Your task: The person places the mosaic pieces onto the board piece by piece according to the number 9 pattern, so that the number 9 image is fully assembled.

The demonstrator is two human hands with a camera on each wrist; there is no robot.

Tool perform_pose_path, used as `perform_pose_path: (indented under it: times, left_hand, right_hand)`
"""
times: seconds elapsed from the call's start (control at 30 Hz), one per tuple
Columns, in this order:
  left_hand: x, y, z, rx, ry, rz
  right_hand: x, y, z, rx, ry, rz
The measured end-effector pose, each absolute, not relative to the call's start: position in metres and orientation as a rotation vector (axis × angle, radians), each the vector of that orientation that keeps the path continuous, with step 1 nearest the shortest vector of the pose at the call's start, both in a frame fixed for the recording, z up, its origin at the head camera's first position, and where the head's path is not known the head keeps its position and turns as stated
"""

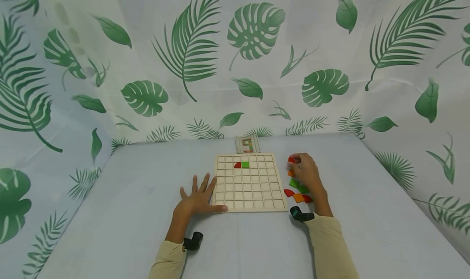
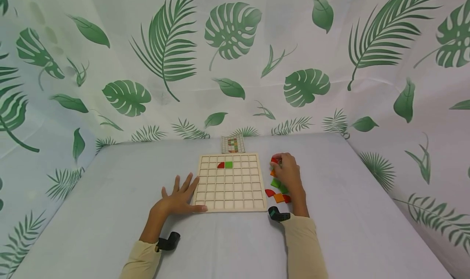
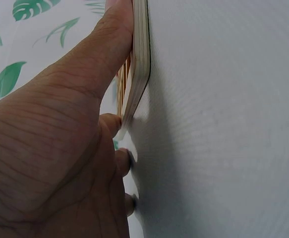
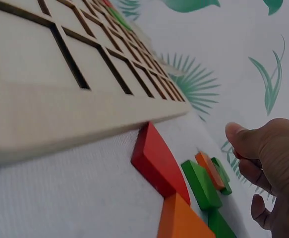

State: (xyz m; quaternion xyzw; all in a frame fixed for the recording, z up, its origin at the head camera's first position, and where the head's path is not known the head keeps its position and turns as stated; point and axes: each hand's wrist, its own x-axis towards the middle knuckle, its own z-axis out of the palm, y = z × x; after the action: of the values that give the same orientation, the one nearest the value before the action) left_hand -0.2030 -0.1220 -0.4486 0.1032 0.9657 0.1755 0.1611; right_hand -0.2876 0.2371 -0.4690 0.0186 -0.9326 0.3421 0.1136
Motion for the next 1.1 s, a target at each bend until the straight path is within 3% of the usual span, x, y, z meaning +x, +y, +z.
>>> perform_pose_path:
  times: [1.1]
  left_hand:
    - [-0.203, -0.122, -0.449, 0.295, 2.764, 0.492]
  right_hand:
    - [-0.308, 0.178, -0.465, 0.511, -2.722, 1.097]
